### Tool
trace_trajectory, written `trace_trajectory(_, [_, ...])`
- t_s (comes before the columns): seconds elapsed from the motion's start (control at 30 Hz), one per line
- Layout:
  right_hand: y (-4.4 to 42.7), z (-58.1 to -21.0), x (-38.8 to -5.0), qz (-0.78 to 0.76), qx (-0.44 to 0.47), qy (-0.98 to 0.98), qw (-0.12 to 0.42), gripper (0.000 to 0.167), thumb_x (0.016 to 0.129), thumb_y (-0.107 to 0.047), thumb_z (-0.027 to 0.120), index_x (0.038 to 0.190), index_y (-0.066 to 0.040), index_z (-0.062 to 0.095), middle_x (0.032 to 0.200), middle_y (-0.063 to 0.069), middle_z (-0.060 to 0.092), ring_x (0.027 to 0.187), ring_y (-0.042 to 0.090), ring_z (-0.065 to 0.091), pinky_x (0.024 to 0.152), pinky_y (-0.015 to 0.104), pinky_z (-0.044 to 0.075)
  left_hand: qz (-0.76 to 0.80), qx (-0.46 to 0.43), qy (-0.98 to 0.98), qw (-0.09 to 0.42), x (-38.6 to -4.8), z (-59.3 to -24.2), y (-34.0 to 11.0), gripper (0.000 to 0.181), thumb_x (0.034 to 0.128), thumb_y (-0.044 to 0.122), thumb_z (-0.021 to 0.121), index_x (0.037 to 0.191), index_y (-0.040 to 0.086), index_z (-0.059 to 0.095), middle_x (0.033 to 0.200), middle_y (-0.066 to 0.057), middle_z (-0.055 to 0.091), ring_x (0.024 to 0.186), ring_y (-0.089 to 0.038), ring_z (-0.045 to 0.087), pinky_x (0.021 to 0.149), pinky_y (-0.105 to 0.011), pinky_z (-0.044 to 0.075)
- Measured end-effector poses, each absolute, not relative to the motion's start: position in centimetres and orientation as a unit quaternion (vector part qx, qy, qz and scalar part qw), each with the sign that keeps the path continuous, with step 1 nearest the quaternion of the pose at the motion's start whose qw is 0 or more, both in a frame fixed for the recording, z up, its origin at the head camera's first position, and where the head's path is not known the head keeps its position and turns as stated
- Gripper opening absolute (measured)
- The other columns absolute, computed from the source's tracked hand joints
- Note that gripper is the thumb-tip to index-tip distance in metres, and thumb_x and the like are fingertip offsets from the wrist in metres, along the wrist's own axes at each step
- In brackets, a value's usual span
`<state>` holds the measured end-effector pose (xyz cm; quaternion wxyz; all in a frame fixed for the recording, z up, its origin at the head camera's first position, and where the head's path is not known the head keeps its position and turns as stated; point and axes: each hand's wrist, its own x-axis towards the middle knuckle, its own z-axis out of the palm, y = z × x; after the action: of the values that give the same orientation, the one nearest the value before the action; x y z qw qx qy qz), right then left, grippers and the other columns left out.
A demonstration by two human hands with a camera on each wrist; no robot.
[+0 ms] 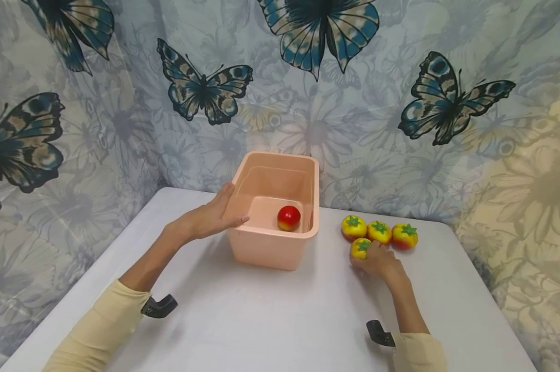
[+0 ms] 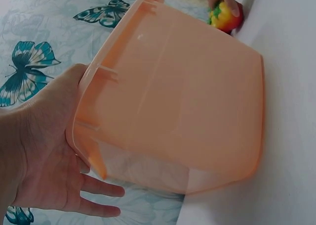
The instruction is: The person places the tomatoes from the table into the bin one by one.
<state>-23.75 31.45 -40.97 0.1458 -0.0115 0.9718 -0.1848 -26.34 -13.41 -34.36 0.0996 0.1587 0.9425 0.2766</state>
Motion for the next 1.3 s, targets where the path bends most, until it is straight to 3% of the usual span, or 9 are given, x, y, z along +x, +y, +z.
trace_trajectory(0.13, [31.9,-40.3,-23.2,-0.216,-0.014,0.966,0.139,0.109,0.097,-0.04,0.066,0.146,0.034,0.001,0.119,0.041,0.059,0.099,0.042,0.063,0.099,0.064,0.053,0.278,0.16,0.942,0.102,-26.4,-34.2,-13.4,0.121,0.0863,0.089,0.047,0.168,0.022,-0.012,0.178,0.002,-0.016,0.157,-0.043,0.034,0.121,-0.062,0.038])
trace_trajectory(0.23, [32.1,-39.5,-22.7,-0.239,-0.011,0.965,0.111,0.117,0.095,-0.039,0.066,0.148,0.03,-0.011,0.124,0.044,0.058,0.101,0.042,0.066,0.101,0.066,0.052,0.285,0.161,0.939,0.102,-26.4,-34.2,-13.3,0.121,0.0867,0.088,0.048,0.168,0.021,-0.012,0.178,0.001,-0.016,0.158,-0.041,0.031,0.123,-0.062,0.036])
trace_trajectory(0.3, [32.1,-38.8,-22.5,-0.252,-0.017,0.964,0.083,0.115,0.093,-0.036,0.069,0.151,0.027,-0.008,0.126,0.046,0.055,0.103,0.045,0.064,0.098,0.065,0.053,0.289,0.163,0.938,0.101,-26.5,-34.2,-13.3,0.121,0.087,0.087,0.049,0.168,0.021,-0.012,0.178,0.0,-0.015,0.158,-0.041,0.031,0.123,-0.062,0.036])
trace_trajectory(0.53, [31.6,-37.4,-22.1,-0.265,-0.069,0.962,0.014,0.086,0.09,-0.026,0.07,0.15,0.014,0.023,0.126,0.038,0.053,0.1,0.04,0.06,0.082,0.049,0.059,0.283,0.159,0.941,0.1,-26.4,-34.3,-13.6,0.121,0.0872,0.086,0.049,0.168,0.021,-0.012,0.178,0.001,-0.016,0.156,-0.042,0.035,0.121,-0.062,0.038])
trace_trajectory(0.7, [31.1,-36.3,-22.0,-0.269,-0.076,0.96,-0.015,0.083,0.091,-0.027,0.068,0.149,0.016,0.027,0.124,0.038,0.056,0.098,0.04,0.06,0.079,0.043,0.055,0.281,0.159,0.941,0.103,-26.4,-34.3,-13.6,0.121,0.0863,0.088,0.048,0.168,0.023,-0.012,0.178,0.003,-0.017,0.155,-0.042,0.038,0.12,-0.062,0.04])
trace_trajectory(1.0, [29.1,-34.8,-22.2,-0.316,-0.053,0.945,-0.065,0.086,0.093,-0.033,0.069,0.155,0.008,0.026,0.138,0.035,0.051,0.115,0.047,0.055,0.095,0.06,0.052,0.276,0.155,0.943,0.1,-26.6,-34.2,-13.3,0.121,0.0858,0.088,0.049,0.168,0.024,-0.012,0.178,0.004,-0.015,0.153,-0.042,0.041,0.118,-0.062,0.043])
trace_trajectory(1.3, [25.8,-33.5,-23.1,-0.346,-0.045,0.932,-0.094,0.092,0.093,-0.051,0.073,0.153,0.004,0.032,0.131,0.028,0.055,0.109,0.039,0.056,0.088,0.046,0.055,0.28,0.159,0.942,0.099,-26.6,-34.4,-13.4,0.121,0.0859,0.089,0.048,0.168,0.024,-0.012,0.178,0.004,-0.016,0.151,-0.042,0.044,0.118,-0.06,0.044])
